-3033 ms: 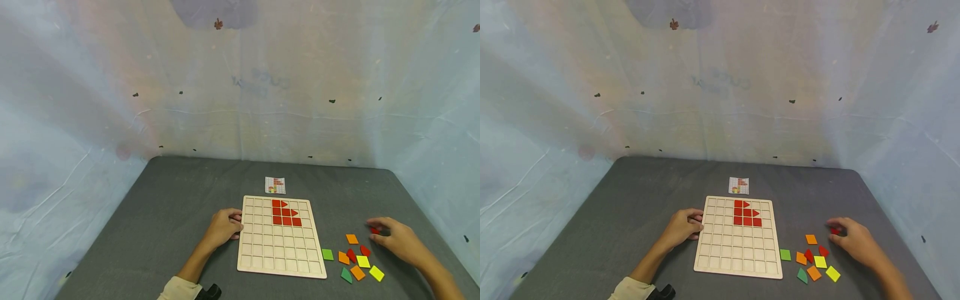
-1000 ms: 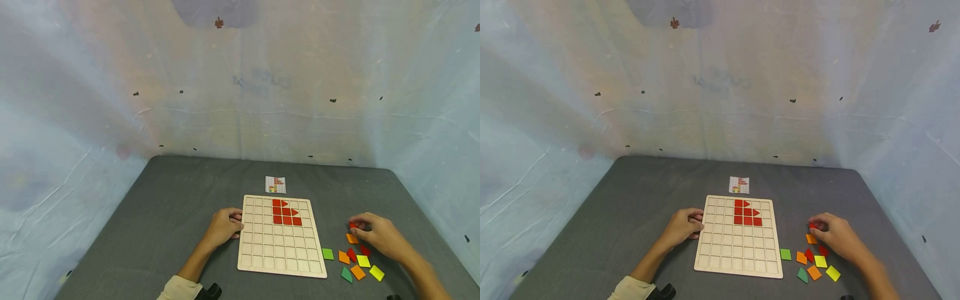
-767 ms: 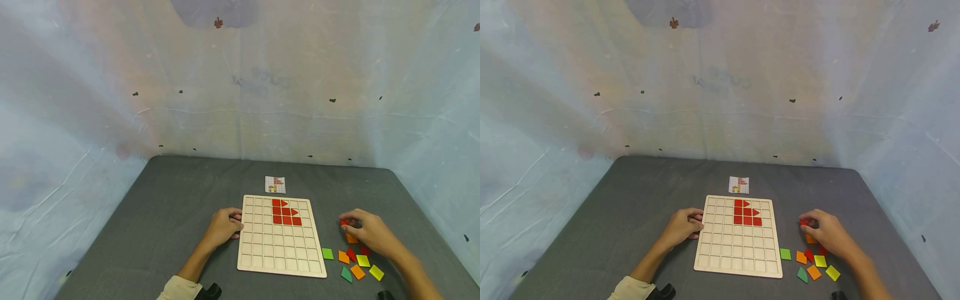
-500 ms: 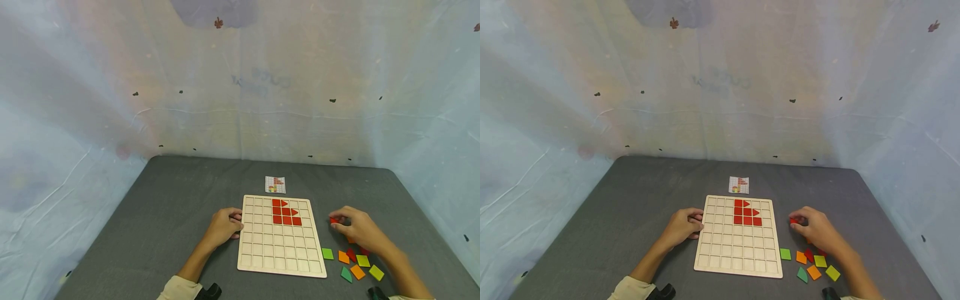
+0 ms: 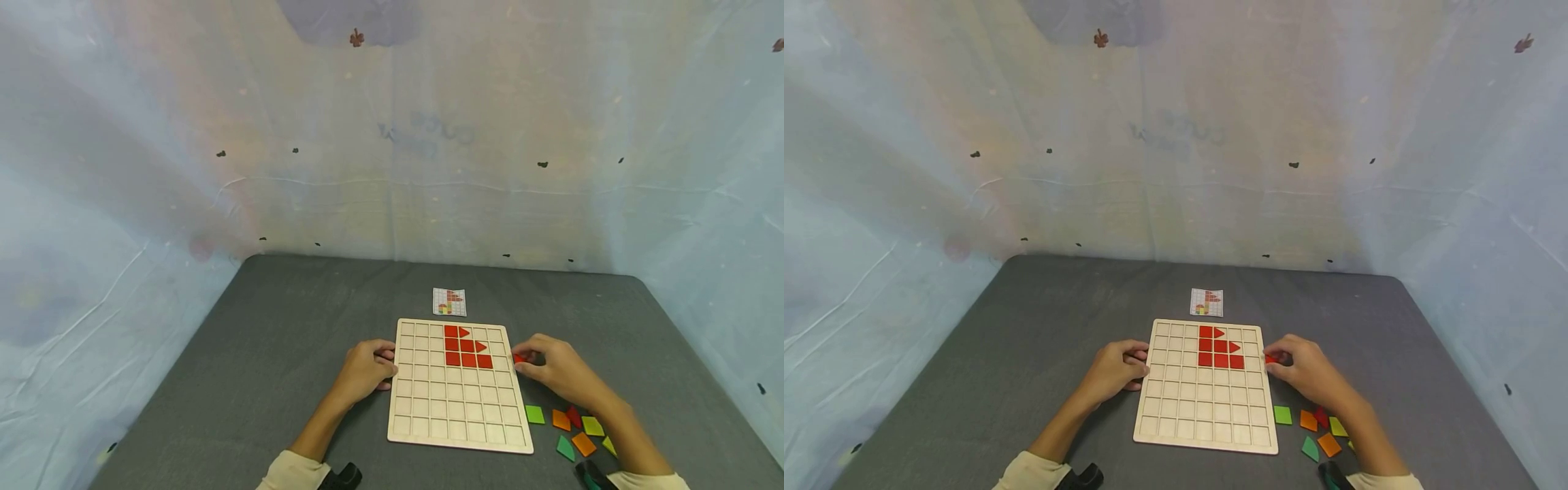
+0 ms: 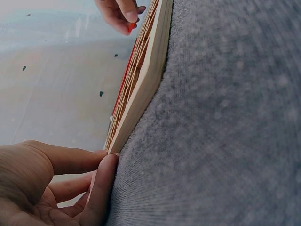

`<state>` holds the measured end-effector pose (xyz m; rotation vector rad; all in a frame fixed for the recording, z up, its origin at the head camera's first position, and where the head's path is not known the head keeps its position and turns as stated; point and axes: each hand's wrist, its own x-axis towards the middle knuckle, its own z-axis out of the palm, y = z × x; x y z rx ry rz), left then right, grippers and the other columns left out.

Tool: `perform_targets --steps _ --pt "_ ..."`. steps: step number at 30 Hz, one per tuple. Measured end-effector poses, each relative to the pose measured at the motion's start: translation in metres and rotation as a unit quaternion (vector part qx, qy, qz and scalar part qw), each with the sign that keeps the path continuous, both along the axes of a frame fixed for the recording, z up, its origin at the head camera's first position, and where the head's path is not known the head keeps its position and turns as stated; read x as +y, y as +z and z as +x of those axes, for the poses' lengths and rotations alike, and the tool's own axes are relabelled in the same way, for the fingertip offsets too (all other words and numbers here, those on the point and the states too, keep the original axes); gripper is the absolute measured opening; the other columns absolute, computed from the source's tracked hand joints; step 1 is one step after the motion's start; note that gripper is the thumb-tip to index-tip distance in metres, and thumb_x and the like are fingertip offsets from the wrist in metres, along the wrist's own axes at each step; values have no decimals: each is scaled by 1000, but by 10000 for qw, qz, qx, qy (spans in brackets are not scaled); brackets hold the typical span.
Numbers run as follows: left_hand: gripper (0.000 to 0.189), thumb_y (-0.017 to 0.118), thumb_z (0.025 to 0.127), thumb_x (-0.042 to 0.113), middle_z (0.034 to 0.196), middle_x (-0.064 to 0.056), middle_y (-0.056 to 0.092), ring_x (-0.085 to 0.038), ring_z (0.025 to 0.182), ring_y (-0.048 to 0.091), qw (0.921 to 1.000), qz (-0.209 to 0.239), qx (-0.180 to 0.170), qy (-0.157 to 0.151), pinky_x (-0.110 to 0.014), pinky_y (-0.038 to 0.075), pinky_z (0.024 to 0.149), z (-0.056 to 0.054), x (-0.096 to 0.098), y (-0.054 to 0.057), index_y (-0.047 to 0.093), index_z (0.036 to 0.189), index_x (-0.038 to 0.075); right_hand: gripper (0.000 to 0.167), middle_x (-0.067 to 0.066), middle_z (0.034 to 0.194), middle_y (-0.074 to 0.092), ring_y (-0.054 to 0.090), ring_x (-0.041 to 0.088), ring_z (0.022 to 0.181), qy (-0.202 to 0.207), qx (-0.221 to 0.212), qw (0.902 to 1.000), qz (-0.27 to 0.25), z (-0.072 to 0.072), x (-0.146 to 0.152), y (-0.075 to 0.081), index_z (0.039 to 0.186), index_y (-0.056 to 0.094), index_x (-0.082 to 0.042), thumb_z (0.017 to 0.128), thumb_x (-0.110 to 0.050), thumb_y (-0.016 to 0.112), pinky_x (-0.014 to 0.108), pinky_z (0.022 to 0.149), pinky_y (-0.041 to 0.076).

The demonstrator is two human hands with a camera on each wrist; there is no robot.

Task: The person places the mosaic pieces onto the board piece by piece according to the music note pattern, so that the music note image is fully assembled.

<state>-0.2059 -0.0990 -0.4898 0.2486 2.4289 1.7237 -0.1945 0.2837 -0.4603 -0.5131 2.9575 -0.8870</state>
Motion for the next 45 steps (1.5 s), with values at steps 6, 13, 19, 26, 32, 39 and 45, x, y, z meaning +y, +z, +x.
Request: perform_targets --steps 6,13,19,26,32,39,45 --pt "42 73 90 -1 111 -14 68 -18 93 70 10000 5 -11 -3 -30 66 63 0 0 0 68 131 -6 23 -5 101 66 54 5 86 118 15 9999 -26 -3 -10 0 114 78 -10 93 -19 82 27 71 48" --pt "42 73 90 -1 111 -15 68 -18 93 71 10000 27 13 8 -30 66 63 1 -1 0 68 131 -6 19 -7 95 64 53 6 84 284 153 9995 -71 -7 -17 0 111 79 -11 93 -17 82 25 69 46" --pt "42 73 90 -1 111 -15 69 -18 94 71 10000 24 0 12 -30 66 63 1 -1 0 68 131 -6 18 -8 90 58 51 7 82 388 123 9992 -55 -10 -24 0 110 79 -10 94 -17 82 25 68 44" --pt "42 73 90 -1 111 -14 68 -19 94 71 10000 31 -32 13 -30 66 63 1 0 1 68 132 -6 19 -5 96 64 54 6 85 363 -73 9993 13 -11 -26 -2 112 78 -9 94 -15 81 26 71 51" --pt "42 74 90 -1 111 -14 68 -18 94 71 10000 -3 -30 24 -30 66 63 0 0 1 68 132 -6 14 -7 94 63 54 6 83 275 -44 9996 97 -10 -25 -2 107 78 -10 94 -14 81 26 70 51" --pt "42 74 89 -1 111 -13 68 -16 91 70 10000 -14 -27 36 -30 66 63 0 1 0 68 131 -6 8 -6 93 63 55 7 81 224 -181 9996 49 -10 -26 -3 103 79 -12 95 -11 79 24 67 51" --pt "43 74 89 -2 110 -13 68 -15 88 69 10000 -34 -40 47 -30 66 62 -1 1 -1 68 131 -6 8 -6 93 63 54 7 80 243 -174 9995 68 -11 -26 -3 103 80 -12 95 -12 79 24 67 50"
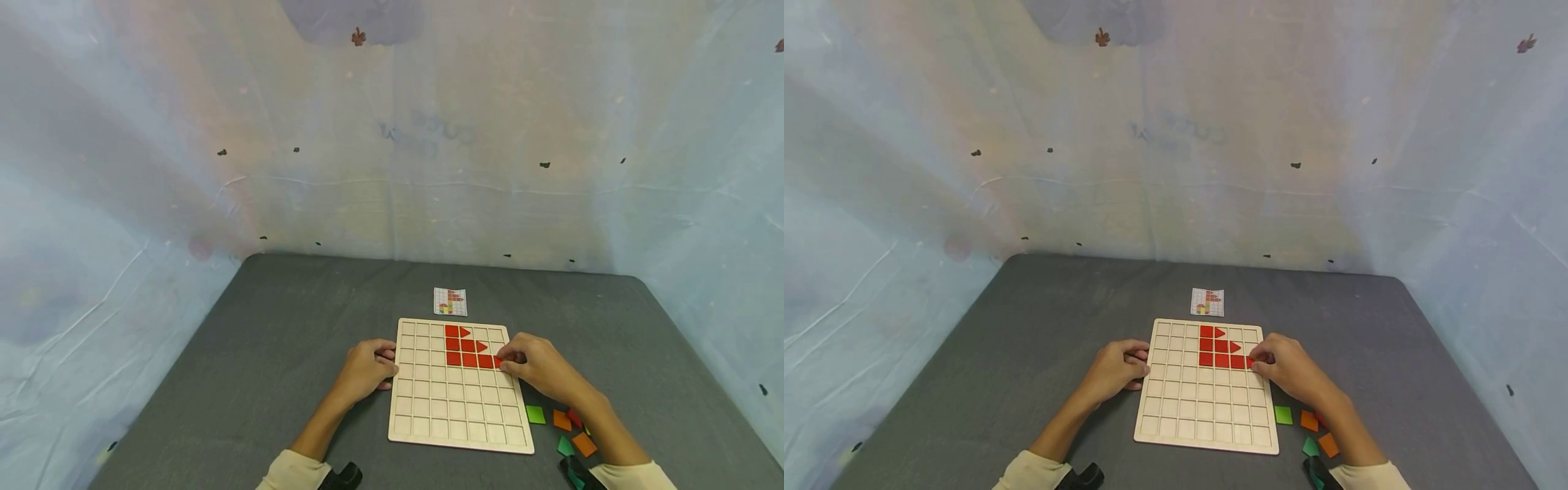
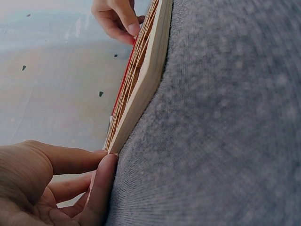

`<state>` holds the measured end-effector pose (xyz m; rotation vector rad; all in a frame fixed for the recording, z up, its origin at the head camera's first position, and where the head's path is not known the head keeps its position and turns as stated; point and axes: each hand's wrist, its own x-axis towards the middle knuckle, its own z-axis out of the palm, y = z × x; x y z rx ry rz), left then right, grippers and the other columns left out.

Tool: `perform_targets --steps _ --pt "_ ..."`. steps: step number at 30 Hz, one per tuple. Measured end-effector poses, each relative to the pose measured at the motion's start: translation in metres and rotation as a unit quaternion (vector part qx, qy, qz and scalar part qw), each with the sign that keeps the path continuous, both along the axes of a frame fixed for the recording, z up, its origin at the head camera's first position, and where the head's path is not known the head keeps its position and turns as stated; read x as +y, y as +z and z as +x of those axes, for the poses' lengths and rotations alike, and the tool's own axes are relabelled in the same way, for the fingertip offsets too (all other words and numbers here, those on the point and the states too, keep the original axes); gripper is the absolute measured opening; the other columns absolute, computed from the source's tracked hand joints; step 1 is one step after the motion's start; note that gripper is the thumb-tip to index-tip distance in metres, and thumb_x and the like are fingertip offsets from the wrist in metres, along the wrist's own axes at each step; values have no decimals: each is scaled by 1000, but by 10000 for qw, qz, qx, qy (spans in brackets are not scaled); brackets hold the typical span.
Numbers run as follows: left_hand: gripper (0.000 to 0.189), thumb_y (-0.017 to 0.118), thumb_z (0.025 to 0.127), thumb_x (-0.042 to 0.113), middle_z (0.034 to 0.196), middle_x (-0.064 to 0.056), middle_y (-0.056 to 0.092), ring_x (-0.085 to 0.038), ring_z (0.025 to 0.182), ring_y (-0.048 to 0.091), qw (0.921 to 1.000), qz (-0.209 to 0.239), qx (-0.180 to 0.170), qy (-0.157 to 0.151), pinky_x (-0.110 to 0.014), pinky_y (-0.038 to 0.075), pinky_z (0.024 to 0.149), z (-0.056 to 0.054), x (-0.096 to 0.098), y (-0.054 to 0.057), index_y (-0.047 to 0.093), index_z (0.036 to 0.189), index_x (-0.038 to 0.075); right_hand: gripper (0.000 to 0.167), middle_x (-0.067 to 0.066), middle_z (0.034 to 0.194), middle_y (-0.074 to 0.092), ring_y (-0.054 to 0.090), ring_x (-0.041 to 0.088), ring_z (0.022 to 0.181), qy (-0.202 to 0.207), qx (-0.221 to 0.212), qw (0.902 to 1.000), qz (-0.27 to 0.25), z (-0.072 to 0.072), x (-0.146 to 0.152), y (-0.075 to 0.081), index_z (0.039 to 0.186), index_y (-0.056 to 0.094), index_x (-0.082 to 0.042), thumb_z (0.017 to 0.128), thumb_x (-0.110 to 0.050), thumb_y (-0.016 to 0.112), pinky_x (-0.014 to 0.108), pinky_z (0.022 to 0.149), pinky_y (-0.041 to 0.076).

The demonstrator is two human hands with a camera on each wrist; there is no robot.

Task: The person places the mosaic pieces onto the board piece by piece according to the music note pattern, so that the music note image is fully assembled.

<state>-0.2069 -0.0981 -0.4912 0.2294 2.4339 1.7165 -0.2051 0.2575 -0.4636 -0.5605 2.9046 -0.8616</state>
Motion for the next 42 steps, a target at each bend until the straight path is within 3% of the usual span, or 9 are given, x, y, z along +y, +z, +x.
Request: perform_targets --steps 9,21,27,32,36,42 --pt "43 74 88 -2 109 -13 68 -14 86 68 10000 6 16 14 -30 66 62 0 0 0 69 130 -6 14 -9 95 65 55 2 82 -41 333 9993 -133 5 8 0 108 78 -12 94 -15 81 25 68 51" --pt "42 74 88 -2 109 -14 69 -16 89 70 10000 -7 27 33 -29 65 61 2 0 1 69 130 -6 28 -7 105 69 59 11 92 -466 323 9984 79 23 33 4 119 77 -15 94 -26 83 35 78 54" --pt "42 74 89 -1 110 -13 68 -16 90 70 10000 -15 23 23 -30 66 62 0 0 0 69 131 -5 28 -6 106 71 60 5 90 -548 415 9976 6 34 50 4 117 78 -14 92 -26 84 28 72 54" --pt "42 74 89 -1 110 -14 68 -16 90 70 10000 -19 44 16 -30 66 62 0 0 -1 69 131 -5 30 -5 105 70 57 2 87 -545 270 9981 -7 44 64 5 118 77 -14 92 -26 84 24 67 53" --pt "42 74 89 -1 109 -14 68 -16 90 70 10000 -2 52 14 -31 66 62 0 0 0 69 130 -6 35 -5 109 71 62 5 93 -567 53 9984 -5 51 71 7 121 76 -15 91 -31 85 25 72 57" --pt "42 74 89 -1 109 -14 68 -16 90 70 10000 -5 34 23 -31 66 62 0 0 0 69 130 -5 40 -11 109 70 62 9 98 -584 -176 9975 361 60 79 7 122 76 -20 91 -45 83 30 77 55"
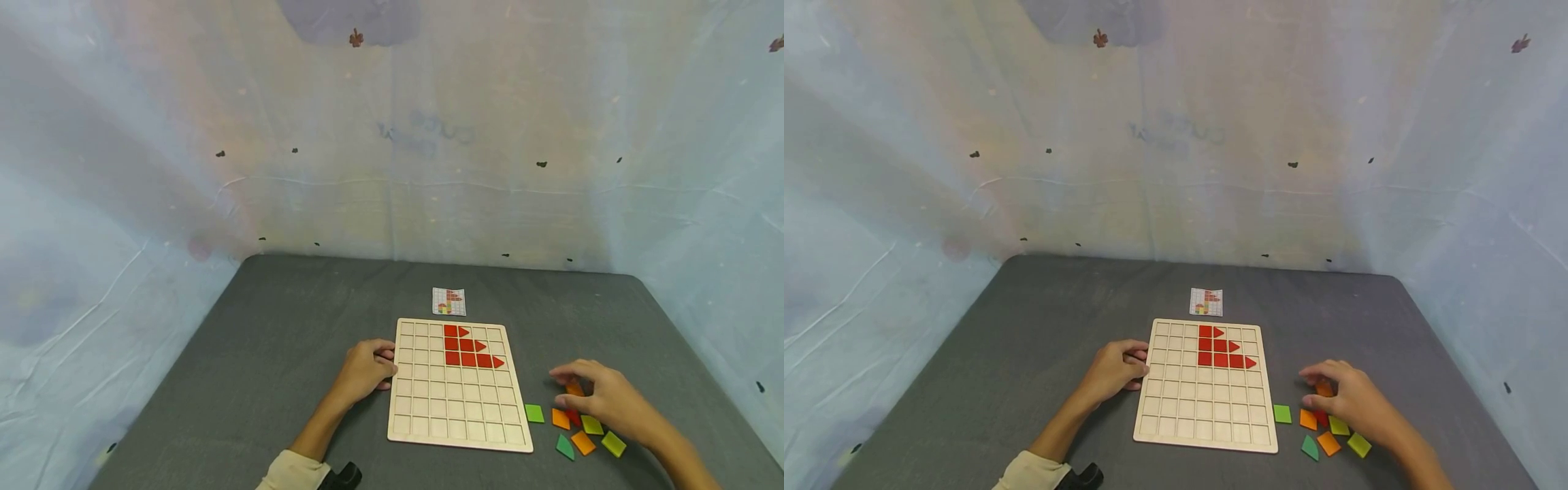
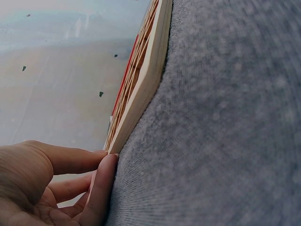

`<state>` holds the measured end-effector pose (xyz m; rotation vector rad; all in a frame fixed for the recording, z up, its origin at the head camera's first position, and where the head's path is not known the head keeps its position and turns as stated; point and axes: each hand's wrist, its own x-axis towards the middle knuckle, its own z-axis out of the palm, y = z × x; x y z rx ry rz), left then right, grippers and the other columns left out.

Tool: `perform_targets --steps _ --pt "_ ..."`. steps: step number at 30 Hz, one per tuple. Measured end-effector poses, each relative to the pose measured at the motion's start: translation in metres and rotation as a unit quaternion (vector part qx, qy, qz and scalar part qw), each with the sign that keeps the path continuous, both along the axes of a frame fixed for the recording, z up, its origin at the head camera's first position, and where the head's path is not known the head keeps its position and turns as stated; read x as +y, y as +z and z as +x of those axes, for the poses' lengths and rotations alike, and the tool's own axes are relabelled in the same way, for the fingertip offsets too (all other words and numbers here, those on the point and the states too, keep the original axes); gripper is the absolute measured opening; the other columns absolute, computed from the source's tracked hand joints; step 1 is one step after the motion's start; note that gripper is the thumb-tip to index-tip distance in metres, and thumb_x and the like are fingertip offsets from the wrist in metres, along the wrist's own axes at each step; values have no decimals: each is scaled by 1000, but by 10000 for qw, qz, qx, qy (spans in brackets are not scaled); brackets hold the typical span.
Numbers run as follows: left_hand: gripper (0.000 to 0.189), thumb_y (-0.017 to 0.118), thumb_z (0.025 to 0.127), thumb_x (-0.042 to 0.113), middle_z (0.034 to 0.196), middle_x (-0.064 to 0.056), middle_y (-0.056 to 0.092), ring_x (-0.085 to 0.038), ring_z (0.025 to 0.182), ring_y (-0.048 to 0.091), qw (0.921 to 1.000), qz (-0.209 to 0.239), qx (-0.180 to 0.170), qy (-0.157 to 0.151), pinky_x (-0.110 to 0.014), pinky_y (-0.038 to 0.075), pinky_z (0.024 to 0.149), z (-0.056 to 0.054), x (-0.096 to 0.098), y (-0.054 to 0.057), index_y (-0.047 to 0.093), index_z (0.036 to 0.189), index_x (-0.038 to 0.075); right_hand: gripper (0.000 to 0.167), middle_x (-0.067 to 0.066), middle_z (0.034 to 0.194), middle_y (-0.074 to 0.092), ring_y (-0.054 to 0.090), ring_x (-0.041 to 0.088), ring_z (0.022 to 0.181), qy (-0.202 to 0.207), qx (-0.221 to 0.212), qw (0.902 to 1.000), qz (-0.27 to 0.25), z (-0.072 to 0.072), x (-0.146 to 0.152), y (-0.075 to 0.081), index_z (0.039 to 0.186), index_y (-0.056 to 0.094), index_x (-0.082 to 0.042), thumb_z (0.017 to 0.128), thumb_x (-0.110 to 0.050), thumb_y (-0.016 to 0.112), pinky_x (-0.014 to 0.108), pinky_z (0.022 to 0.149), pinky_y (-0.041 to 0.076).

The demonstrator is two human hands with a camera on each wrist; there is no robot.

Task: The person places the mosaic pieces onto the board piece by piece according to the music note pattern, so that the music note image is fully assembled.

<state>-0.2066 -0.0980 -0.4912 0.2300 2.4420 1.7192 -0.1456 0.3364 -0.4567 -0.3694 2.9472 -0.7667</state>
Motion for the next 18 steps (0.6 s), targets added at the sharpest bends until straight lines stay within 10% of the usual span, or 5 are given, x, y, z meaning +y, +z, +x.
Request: perform_targets --steps 18 --pt "42 75 88 -2 108 -13 68 -16 89 69 10000 -8 -21 45 -30 66 61 1 0 1 69 129 -6 32 -6 114 73 61 27 106 -174 417 9987 226 4 19 -10 115 78 -21 86 -32 89 54 86 54"
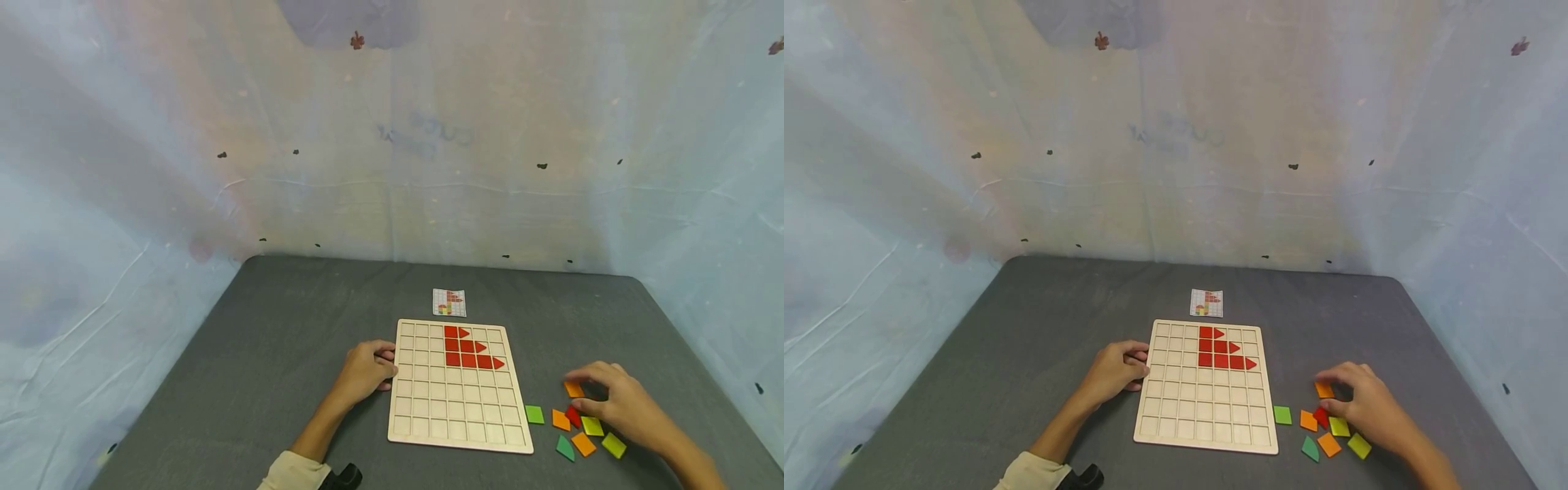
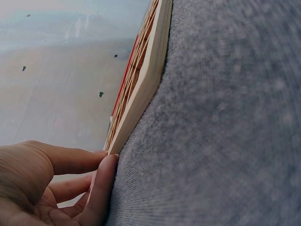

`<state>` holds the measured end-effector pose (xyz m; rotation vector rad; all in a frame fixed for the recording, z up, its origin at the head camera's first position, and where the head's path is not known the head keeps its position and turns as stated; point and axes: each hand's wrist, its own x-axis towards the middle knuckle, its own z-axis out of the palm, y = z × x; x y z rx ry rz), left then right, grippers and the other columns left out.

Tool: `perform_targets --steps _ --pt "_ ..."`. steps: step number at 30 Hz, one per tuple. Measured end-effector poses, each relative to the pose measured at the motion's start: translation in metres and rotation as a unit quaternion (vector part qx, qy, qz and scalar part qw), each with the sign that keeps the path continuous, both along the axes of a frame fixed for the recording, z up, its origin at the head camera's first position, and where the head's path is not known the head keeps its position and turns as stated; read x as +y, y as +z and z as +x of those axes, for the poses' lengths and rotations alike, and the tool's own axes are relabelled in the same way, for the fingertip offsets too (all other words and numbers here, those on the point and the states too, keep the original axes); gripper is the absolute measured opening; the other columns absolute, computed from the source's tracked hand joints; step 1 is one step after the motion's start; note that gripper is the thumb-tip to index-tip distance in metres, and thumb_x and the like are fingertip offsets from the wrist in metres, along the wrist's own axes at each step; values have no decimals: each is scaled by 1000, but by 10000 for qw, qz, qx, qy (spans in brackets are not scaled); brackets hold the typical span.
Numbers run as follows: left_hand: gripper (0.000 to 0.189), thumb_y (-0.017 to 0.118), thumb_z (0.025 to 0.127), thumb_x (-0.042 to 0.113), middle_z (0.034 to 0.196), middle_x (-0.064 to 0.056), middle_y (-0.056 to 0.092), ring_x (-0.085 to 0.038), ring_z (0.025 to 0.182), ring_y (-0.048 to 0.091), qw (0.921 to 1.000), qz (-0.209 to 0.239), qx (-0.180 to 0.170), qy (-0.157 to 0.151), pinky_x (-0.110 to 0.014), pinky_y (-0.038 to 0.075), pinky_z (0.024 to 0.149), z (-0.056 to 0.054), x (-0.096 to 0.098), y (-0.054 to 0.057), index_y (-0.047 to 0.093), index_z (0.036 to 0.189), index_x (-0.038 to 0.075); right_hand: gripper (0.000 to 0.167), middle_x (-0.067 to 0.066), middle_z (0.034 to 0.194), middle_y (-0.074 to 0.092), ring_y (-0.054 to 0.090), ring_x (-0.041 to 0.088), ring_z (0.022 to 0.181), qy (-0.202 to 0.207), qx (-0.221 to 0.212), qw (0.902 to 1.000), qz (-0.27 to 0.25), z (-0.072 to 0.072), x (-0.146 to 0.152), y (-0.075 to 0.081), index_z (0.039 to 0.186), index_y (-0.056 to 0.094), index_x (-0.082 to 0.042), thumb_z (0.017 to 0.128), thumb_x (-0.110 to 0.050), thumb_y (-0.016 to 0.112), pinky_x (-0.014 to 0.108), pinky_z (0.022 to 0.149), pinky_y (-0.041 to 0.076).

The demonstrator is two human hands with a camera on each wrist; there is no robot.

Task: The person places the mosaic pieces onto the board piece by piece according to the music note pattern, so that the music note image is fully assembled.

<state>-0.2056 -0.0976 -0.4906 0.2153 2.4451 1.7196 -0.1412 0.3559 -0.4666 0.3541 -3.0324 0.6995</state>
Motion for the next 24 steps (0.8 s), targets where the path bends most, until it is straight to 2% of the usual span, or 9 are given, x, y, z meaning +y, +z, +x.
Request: perform_targets --steps 6,13,24 --pt "42 74 88 -2 108 -13 68 -15 89 69 10000 10 8 2 -30 66 61 0 1 0 69 129 -6 31 -4 113 73 62 26 103 -9 -176 9997 166 -2 7 0 115 79 -18 87 -26 88 51 84 55" --pt "41 74 88 -1 109 -13 68 -15 89 69 10000 -6 33 -10 -30 66 62 1 0 1 69 129 -6 29 -5 106 69 56 14 93 -113 -549 9981 235 -5 9 1 115 78 -14 90 -26 85 38 77 51" --pt "42 74 89 -1 109 -13 68 -16 90 69 10000 26 27 -40 -29 66 62 1 0 0 68 130 -6 22 -3 102 66 53 9 87 -242 -615 9975 239 -7 10 1 110 78 -12 91 -23 83 29 71 49"
